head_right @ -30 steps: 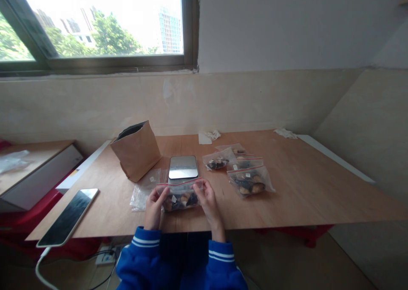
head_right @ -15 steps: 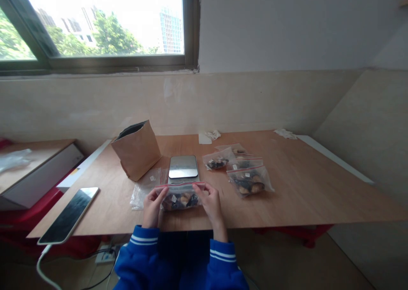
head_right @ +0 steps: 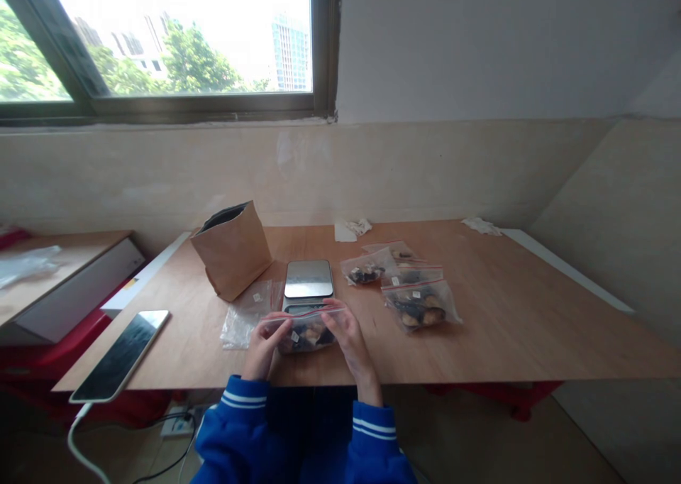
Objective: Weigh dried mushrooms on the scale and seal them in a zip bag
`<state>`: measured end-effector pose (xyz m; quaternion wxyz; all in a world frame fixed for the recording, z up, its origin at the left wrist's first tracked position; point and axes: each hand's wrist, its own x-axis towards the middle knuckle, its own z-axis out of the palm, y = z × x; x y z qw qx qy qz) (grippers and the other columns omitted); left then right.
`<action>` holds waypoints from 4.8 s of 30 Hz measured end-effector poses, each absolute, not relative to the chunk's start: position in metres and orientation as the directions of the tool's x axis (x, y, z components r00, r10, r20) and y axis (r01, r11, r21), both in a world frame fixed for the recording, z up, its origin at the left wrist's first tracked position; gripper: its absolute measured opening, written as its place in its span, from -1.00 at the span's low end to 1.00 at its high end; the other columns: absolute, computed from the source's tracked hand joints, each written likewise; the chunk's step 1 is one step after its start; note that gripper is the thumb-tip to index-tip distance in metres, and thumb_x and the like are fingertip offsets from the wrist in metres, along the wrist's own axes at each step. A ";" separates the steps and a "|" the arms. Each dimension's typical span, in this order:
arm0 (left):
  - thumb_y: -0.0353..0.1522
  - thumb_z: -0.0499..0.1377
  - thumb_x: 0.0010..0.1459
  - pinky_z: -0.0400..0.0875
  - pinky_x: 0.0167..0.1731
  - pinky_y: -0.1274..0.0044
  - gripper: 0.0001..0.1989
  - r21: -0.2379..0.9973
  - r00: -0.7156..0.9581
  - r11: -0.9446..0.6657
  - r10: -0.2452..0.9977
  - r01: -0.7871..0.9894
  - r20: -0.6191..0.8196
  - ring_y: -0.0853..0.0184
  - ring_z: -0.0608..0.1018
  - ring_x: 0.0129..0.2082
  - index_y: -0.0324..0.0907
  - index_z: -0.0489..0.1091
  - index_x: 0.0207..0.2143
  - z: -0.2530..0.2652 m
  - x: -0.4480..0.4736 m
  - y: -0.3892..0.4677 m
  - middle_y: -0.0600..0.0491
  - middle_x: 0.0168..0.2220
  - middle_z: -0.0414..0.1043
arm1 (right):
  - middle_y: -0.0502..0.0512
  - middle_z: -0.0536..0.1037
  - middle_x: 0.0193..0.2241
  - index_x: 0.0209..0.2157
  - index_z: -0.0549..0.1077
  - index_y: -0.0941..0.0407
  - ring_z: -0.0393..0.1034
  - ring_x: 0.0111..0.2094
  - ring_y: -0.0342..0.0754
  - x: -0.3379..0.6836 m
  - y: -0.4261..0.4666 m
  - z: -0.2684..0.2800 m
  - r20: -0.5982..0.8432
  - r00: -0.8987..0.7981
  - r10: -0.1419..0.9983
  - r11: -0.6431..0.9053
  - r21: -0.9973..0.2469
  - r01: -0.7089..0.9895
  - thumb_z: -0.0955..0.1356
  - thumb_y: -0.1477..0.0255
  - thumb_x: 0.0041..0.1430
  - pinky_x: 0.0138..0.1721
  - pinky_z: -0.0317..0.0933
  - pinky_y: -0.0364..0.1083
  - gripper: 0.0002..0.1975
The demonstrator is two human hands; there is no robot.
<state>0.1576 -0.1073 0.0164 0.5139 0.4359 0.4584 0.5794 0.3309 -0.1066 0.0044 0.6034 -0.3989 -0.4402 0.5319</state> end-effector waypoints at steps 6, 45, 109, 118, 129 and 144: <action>-0.28 0.32 -0.06 0.37 -0.32 0.57 -0.81 0.982 -0.082 -0.091 0.994 -0.167 0.078 0.34 0.50 -0.37 -0.23 0.51 -0.43 0.020 0.159 -0.109 0.06 -0.44 0.47 | 0.06 0.56 -0.33 -0.31 0.50 0.11 0.46 -0.25 0.01 0.334 -0.104 -0.002 0.122 0.072 0.990 0.134 -0.973 -0.190 0.44 0.23 -0.01 -0.19 0.33 -0.06 -0.73; -0.26 0.29 -0.01 0.43 -0.23 0.49 -0.76 0.980 -0.056 -0.104 0.994 -0.168 0.096 0.23 0.56 -0.26 -0.26 0.53 -0.35 0.011 0.168 -0.110 -0.02 -0.34 0.56 | -0.03 0.52 -0.47 -0.41 0.50 0.11 0.42 -0.39 -0.10 0.323 -0.103 0.000 0.151 0.019 0.988 0.150 -0.945 -0.292 0.44 0.32 0.02 -0.30 0.28 -0.14 -0.85; -0.15 0.34 -0.13 0.42 -0.42 0.53 -0.70 0.997 -0.113 -0.047 0.993 -0.067 0.039 0.26 0.55 -0.46 -0.24 0.55 -0.52 0.051 0.162 -0.090 -0.01 -0.52 0.55 | 0.16 0.60 -0.51 -0.42 0.57 0.14 0.50 -0.44 0.04 0.299 -0.103 0.021 0.113 0.249 0.962 0.156 -0.975 -0.161 0.25 -0.04 0.11 -0.36 0.36 -0.06 -0.47; -0.04 0.25 -0.05 0.44 -0.32 0.46 -0.59 0.973 -0.090 0.024 0.995 -0.229 -0.046 0.25 0.55 -0.45 -0.25 0.54 -0.55 0.048 0.161 -0.087 -0.05 -0.52 0.54 | 0.18 0.58 -0.55 -0.49 0.50 0.11 0.49 -0.49 0.06 0.296 -0.103 0.021 0.101 0.333 0.938 0.134 -0.988 -0.077 0.17 -0.04 0.17 -0.36 0.36 -0.02 -0.44; -0.04 -0.04 0.18 0.34 -0.18 0.42 -0.50 0.984 -0.312 -0.149 0.934 0.101 0.173 0.18 0.48 -0.14 -0.20 0.49 -0.17 0.059 0.109 -0.088 -0.09 -0.14 0.49 | 0.10 0.51 -0.62 -0.12 0.41 0.21 0.42 -0.59 0.00 0.385 -0.074 0.046 0.196 0.649 0.735 0.178 -0.979 0.094 0.26 -0.02 0.09 -0.49 0.27 -0.09 -0.41; -0.16 0.40 -0.27 0.18 0.15 0.19 0.08 0.914 -0.465 -0.019 0.856 0.406 0.224 -0.03 0.18 0.22 -0.27 -0.10 0.21 -0.002 -0.007 -0.003 -0.32 0.22 -0.01 | 0.34 0.19 0.18 0.12 0.28 0.19 0.13 0.12 0.22 0.401 -0.037 0.013 0.644 0.356 0.677 -0.197 -0.308 0.931 0.13 0.24 0.28 0.04 0.04 0.11 -0.52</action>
